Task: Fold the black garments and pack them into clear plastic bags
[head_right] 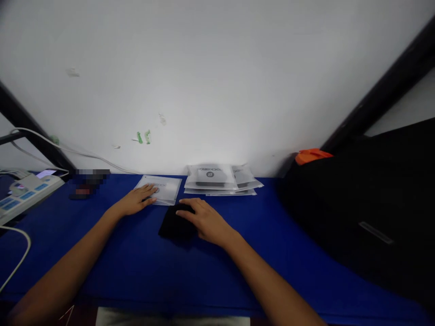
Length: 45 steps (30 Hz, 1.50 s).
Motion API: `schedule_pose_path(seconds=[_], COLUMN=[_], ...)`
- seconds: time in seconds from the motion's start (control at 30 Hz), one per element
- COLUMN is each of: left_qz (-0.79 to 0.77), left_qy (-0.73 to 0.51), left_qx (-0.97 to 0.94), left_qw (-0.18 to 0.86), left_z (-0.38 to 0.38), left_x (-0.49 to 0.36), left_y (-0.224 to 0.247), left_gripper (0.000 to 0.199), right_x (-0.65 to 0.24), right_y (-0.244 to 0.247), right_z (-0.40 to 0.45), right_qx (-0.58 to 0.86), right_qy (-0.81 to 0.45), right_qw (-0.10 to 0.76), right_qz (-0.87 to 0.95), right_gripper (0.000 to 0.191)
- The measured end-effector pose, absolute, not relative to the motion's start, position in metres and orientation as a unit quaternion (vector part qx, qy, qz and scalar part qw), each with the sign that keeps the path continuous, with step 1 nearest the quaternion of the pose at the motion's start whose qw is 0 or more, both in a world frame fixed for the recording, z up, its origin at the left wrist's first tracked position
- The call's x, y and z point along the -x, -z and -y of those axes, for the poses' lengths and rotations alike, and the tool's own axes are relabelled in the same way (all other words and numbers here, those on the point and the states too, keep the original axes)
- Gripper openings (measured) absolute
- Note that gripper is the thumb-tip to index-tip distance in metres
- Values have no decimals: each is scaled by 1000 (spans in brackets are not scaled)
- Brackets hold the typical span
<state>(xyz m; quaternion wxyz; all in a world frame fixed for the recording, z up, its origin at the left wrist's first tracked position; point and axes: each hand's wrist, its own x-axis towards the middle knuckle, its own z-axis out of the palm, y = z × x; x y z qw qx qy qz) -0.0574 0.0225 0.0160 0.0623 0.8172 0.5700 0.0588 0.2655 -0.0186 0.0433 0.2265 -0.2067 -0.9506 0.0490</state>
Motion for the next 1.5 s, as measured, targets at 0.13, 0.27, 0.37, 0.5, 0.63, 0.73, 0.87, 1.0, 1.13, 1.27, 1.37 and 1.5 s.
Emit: schedule_pose_path(seconds=[0.13, 0.27, 0.37, 0.5, 0.63, 0.73, 0.87, 1.0, 1.13, 1.27, 1.37, 1.5], left_qz=[-599, -596, -509, -384, -381, -367, -440, -456, -351, -371, -452, -563], left_qy=[-89, -227, -289, -221, -173, -195, -287, -320, -197, -127, -134, -164], left_qx=[-796, -770, -807, -873, -883, -892, -843, -826, -901, -902, -874, -809], left_qw=[12, -23, 84, 206, 210, 179, 117, 79, 163, 179, 115, -38], left_z=[-32, -22, 0, 31, 42, 33, 18, 24, 38, 35, 21, 13], left_x=[50, 37, 14, -19, -20, 4, 28, 18, 0, 13, 39, 54], left_y=[-7, -10, -18, -31, -48, -60, -66, -64, -67, -71, -70, -70], left_gripper=[53, 53, 56, 100, 78, 52, 21, 22, 25, 27, 39, 43], right_x=[-266, -265, -260, -249, -251, -267, -293, -303, -297, -297, -302, -305], right_y=[-40, -40, -38, -33, -33, -35, -36, -41, -46, -48, -49, -54], right_z=[16, 18, 23, 32, 27, 12, -8, -10, -2, -2, -5, -4], right_qx=[309, 349, 286, 205, 221, 246, 266, 286, 330, 371, 391, 407], right_qy=[-74, -114, -138, -169, -175, -207, -250, -263, -183, -117, -102, -119], right_qw=[264, 247, 236, 220, 190, 212, 207, 202, 183, 135, 119, 110], right_qz=[910, 897, 918, 939, 940, 923, 908, 899, 908, 911, 907, 899], right_gripper=[61, 38, 35, 34, 36, 42, 43, 41, 16, 15, 22, 21])
